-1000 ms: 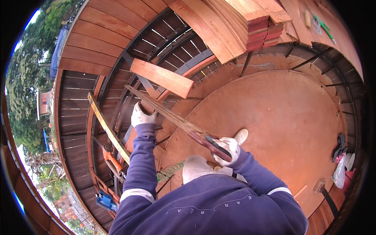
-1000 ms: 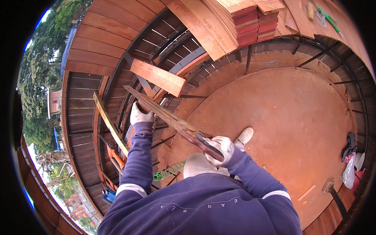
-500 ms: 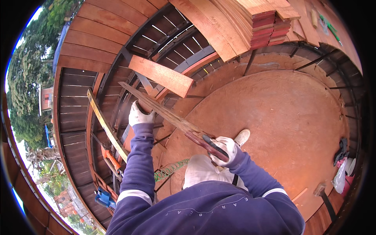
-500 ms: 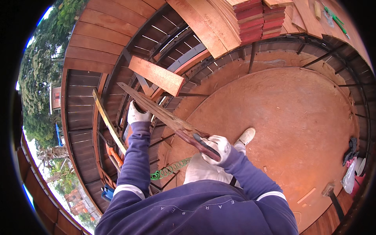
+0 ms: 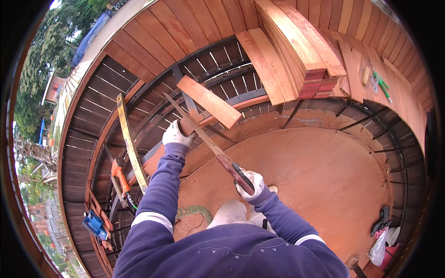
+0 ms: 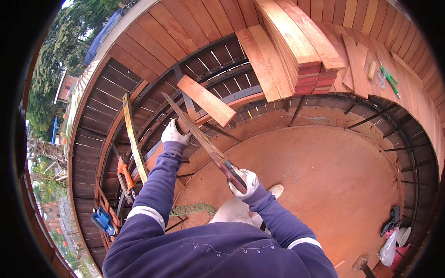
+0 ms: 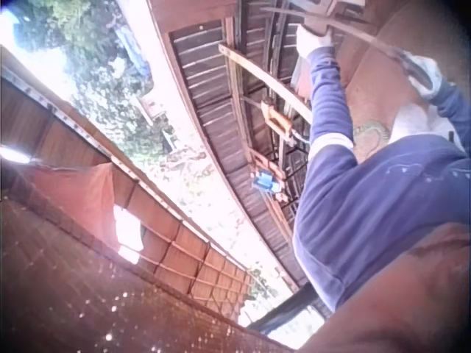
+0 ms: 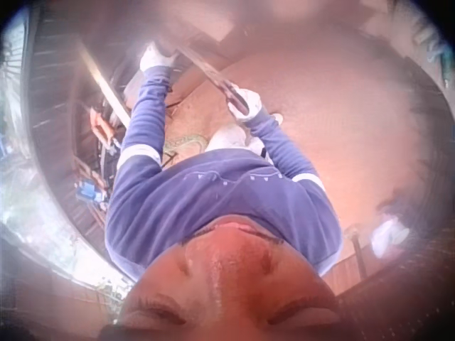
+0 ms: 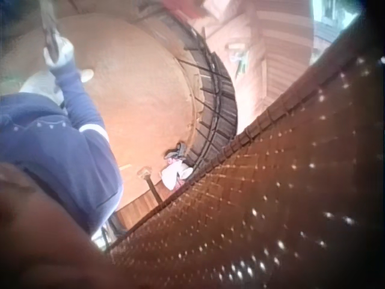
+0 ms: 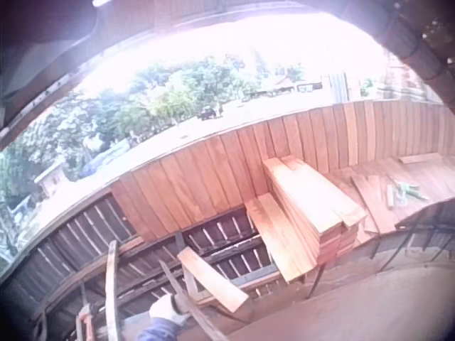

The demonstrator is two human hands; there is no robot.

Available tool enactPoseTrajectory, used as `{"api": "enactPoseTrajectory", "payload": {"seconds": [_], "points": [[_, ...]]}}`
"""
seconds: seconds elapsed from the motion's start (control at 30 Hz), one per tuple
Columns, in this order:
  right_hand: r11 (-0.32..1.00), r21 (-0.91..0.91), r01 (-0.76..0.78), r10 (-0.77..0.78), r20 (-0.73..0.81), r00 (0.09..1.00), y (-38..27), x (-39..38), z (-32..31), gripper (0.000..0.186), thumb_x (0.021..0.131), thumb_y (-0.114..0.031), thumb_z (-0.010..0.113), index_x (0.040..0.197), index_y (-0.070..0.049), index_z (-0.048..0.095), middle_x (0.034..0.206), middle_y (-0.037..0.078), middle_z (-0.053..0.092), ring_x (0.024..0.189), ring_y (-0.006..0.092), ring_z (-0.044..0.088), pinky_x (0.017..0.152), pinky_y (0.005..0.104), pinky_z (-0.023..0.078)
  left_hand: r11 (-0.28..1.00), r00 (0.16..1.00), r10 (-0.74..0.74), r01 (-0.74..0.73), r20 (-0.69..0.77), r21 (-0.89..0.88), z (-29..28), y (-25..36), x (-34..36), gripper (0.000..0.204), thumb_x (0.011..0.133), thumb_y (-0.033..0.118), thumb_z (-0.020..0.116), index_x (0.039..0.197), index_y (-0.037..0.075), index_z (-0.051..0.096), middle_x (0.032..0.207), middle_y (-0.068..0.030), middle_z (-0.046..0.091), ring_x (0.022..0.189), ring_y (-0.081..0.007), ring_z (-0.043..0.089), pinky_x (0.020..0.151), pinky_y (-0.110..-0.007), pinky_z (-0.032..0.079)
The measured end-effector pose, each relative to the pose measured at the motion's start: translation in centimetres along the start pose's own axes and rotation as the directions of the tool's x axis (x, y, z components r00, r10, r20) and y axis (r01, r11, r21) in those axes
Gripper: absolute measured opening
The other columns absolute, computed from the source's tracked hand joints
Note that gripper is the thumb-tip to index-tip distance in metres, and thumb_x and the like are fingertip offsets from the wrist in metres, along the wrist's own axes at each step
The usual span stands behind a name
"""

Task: The person uses a hand saw to cut a wooden plank to size. They then position the plank on a curved wooden structure, check its alignment with a spirit level, and secure it using a nail gun.

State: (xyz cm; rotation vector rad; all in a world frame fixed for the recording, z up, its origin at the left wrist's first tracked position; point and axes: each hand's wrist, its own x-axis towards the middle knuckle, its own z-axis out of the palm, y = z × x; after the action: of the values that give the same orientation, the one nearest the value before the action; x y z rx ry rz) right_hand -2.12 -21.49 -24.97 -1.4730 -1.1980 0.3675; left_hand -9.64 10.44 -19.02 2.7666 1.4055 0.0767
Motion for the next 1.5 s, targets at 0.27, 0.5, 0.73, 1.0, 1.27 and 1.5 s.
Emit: {"api": "enactPoseTrajectory", "payload": {"seconds": [0.27, 0.5, 0.73, 1.0, 1.27, 1.5], "points": [[0.986, -0.160, 0.041, -0.065, -0.142, 0.988, -6.1, 0.6, -4.0, 0.057, 0.087, -0.002, 0.066, 0.143, 0.003, 0.054, 0.110, 0.020, 0.072, 0.086, 0.0280, 0.073, 0.080, 0.0335, 0.057, 0.987, 0.984, 0.162, -0.160, 0.071, -0.033, -4.3, 2.5, 0.3, 0.085, 0.075, 0.056, 0.082, 0.134, 0.003, 0.054, 0.129, -0.0159, 0.064, 0.120, -0.0312, 0.063, 0.102, -0.042, 0.050], [0.979, 0.081, -0.186, 0.193, -0.077, 0.978, -9.8, 1.5, -6.5, 0.056, 0.088, -0.001, 0.060, 0.143, 0.007, 0.052, 0.083, 0.005, 0.064, 0.070, 0.0106, 0.058, 0.068, 0.0266, 0.051, 0.978, 0.967, 0.098, -0.050, 0.235, -0.201, -8.6, 2.1, -0.4, 0.087, 0.077, 0.058, 0.077, 0.139, 0.001, 0.051, 0.130, -0.0187, 0.064, 0.121, -0.0332, 0.063, 0.101, -0.042, 0.051], [0.959, 0.001, -0.282, 0.282, 0.045, 0.958, -10.3, 2.4, -7.1, 0.058, 0.081, -0.001, 0.068, 0.139, 0.003, 0.059, 0.114, 0.021, 0.072, 0.085, 0.0253, 0.073, 0.080, 0.0322, 0.056, 0.976, 0.996, 0.034, -0.016, 0.078, -0.217, -4.5, -0.4, -2.6, 0.087, 0.075, 0.052, 0.081, 0.140, 0.002, 0.051, 0.127, -0.0202, 0.062, 0.120, -0.0348, 0.061, 0.102, -0.042, 0.050], [0.957, -0.055, -0.283, 0.289, 0.158, 0.944, -7.7, 2.5, -4.6, 0.055, 0.082, -0.006, 0.068, 0.136, 0.003, 0.061, 0.114, 0.022, 0.072, 0.089, 0.0310, 0.074, 0.081, 0.0337, 0.057, 0.954, 0.992, -0.120, 0.104, -0.041, -0.282, 0.0, -4.1, -5.6, 0.082, 0.071, 0.046, 0.087, 0.135, 0.007, 0.053, 0.127, -0.0174, 0.057, 0.120, -0.0349, 0.057, 0.102, -0.045, 0.048], [0.978, -0.151, -0.146, 0.163, 0.110, 0.980, -5.6, 2.0, -3.6, 0.057, 0.086, -0.005, 0.064, 0.141, 0.005, 0.055, 0.084, 0.009, 0.069, 0.071, 0.0156, 0.065, 0.072, 0.0286, 0.054, 0.973, 0.991, -0.107, 0.089, -0.075, -0.213, 0.0, -2.3, -3.6, 0.082, 0.067, 0.048, 0.088, 0.133, 0.012, 0.057, 0.129, -0.0147, 0.053, 0.131, -0.0360, 0.045, 0.111, -0.052, 0.035], [0.991, -0.066, -0.118, 0.125, 0.103, 0.987, -2.5, 2.6, -2.9, 0.057, 0.082, -0.005, 0.069, 0.137, 0.002, 0.060, 0.106, 0.024, 0.071, 0.087, 0.0383, 0.073, 0.078, 0.0381, 0.057, 0.996, 0.987, -0.014, 0.000, -0.158, -0.088, 2.2, -3.2, -2.3, 0.086, 0.070, 0.051, 0.085, 0.139, 0.010, 0.055, 0.148, -0.0176, 0.046, 0.143, -0.0352, 0.036, 0.121, -0.054, 0.023]]}}
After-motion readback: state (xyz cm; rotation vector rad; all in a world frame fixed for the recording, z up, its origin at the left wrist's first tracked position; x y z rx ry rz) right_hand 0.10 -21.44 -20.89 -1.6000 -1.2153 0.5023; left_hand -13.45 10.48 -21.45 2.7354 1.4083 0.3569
